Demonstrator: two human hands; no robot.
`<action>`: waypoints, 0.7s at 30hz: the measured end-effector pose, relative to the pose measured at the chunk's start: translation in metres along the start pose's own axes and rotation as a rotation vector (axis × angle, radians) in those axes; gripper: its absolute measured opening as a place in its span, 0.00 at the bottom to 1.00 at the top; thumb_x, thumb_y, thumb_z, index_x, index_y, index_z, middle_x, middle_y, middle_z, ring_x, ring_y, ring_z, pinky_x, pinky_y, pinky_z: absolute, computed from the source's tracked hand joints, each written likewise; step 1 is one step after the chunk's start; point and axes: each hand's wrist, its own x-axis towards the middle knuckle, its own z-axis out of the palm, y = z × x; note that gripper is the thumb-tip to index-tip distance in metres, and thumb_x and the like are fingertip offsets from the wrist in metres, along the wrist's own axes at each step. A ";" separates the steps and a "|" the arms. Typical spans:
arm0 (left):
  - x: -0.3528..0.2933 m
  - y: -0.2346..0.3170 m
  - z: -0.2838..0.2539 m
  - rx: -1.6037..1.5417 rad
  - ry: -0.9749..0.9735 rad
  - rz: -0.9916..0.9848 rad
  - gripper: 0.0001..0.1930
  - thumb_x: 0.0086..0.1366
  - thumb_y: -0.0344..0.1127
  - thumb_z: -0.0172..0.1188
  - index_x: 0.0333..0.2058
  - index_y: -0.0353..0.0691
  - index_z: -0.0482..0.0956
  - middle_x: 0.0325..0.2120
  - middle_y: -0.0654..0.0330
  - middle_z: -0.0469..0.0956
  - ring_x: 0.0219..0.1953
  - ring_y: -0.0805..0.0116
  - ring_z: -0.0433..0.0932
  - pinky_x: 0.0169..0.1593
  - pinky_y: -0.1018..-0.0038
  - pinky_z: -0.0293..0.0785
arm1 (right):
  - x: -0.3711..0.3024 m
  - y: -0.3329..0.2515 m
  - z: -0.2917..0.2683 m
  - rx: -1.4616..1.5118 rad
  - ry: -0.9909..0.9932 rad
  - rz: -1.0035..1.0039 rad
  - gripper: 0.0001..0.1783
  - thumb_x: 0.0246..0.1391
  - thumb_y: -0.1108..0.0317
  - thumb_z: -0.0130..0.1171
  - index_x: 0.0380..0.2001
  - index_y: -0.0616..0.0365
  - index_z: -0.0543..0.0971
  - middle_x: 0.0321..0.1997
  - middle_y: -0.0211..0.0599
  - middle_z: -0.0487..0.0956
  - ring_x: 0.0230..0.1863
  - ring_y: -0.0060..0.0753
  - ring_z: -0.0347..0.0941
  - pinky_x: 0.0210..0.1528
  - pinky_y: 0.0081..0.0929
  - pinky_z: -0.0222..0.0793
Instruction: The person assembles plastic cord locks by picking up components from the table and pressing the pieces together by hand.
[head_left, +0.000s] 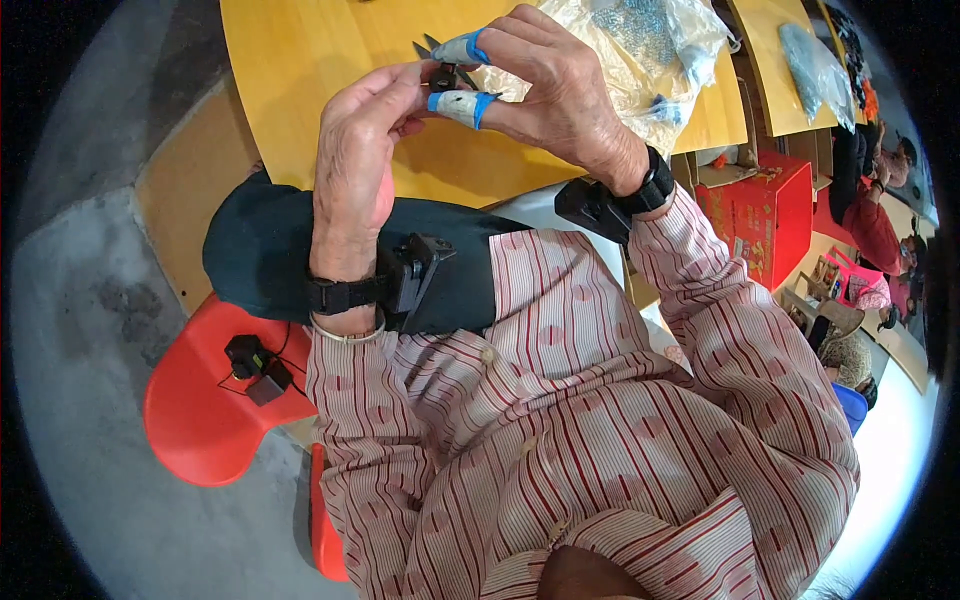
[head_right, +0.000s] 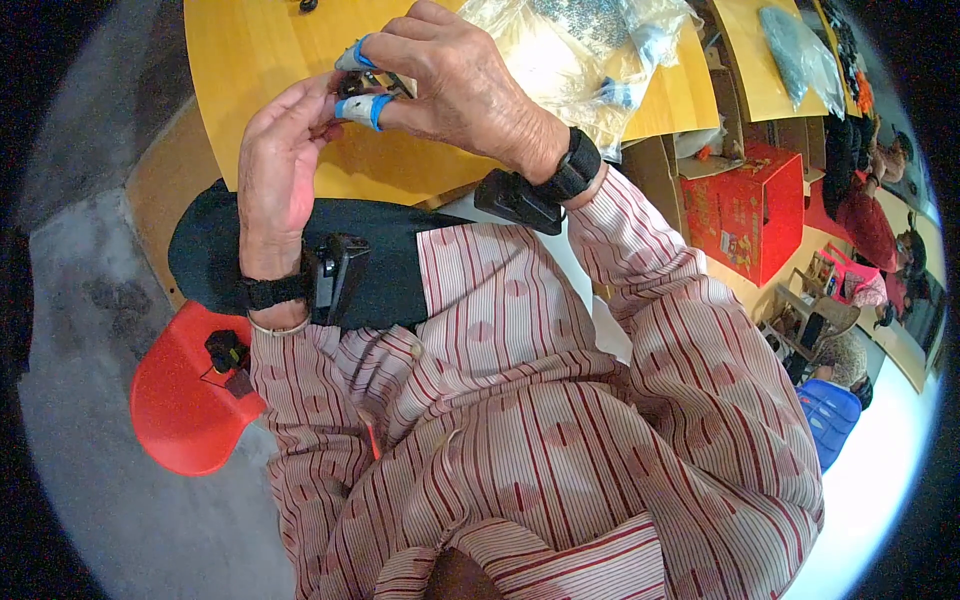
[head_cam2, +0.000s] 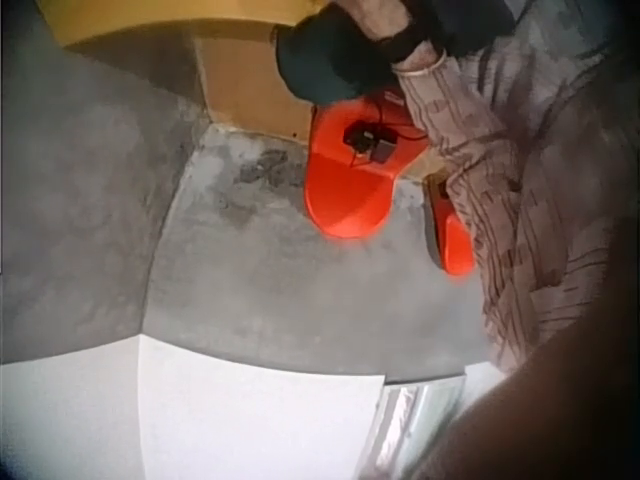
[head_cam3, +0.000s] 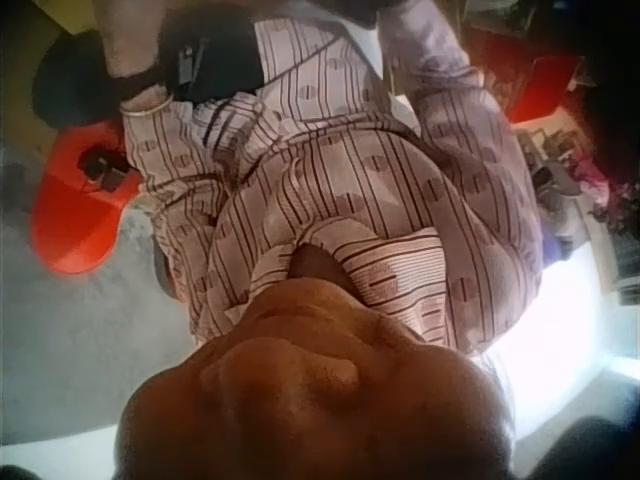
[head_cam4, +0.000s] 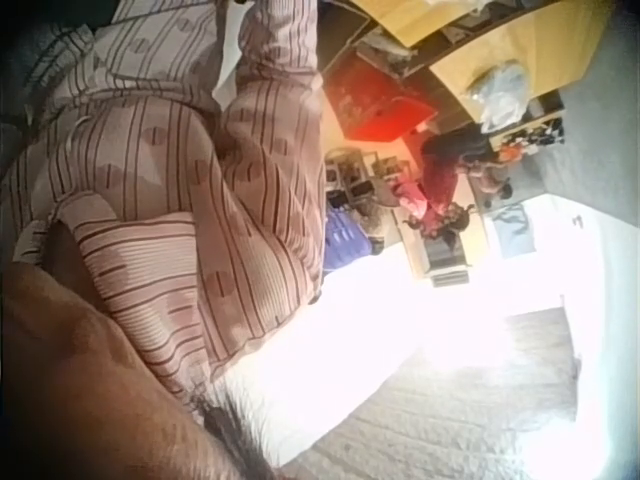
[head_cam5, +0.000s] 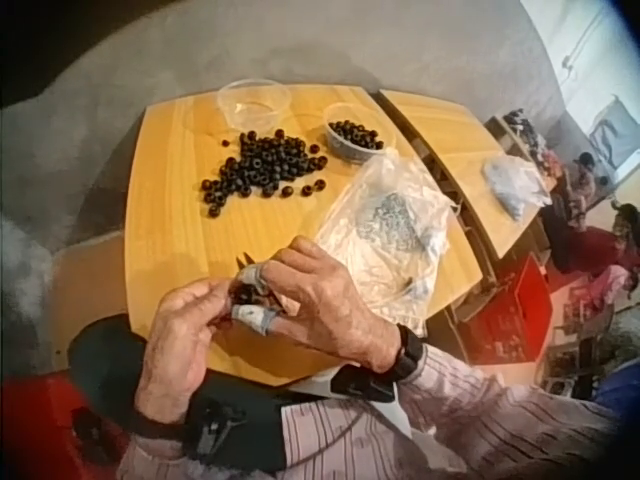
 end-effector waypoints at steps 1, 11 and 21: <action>0.000 0.000 -0.003 -0.022 -0.025 -0.014 0.17 0.64 0.40 0.51 0.43 0.32 0.75 0.34 0.64 0.77 0.35 0.77 0.71 0.42 0.79 0.63 | -0.001 0.001 0.001 0.002 -0.014 0.020 0.23 0.33 0.74 0.68 0.37 0.60 0.72 0.25 0.37 0.67 0.28 0.39 0.60 0.31 0.32 0.56; -0.001 -0.002 -0.010 -0.016 -0.082 -0.025 0.15 0.64 0.37 0.52 0.44 0.32 0.74 0.35 0.64 0.76 0.36 0.77 0.71 0.41 0.79 0.63 | -0.005 0.010 0.006 -0.030 -0.066 -0.022 0.22 0.37 0.71 0.67 0.37 0.62 0.70 0.24 0.39 0.66 0.24 0.40 0.60 0.30 0.33 0.57; -0.002 -0.003 -0.002 -0.055 -0.054 0.003 0.15 0.62 0.39 0.55 0.39 0.32 0.77 0.30 0.66 0.75 0.32 0.80 0.69 0.39 0.82 0.62 | 0.002 0.045 0.008 -0.380 -0.025 -0.582 0.26 0.40 0.78 0.63 0.45 0.61 0.66 0.24 0.38 0.67 0.23 0.39 0.63 0.29 0.33 0.59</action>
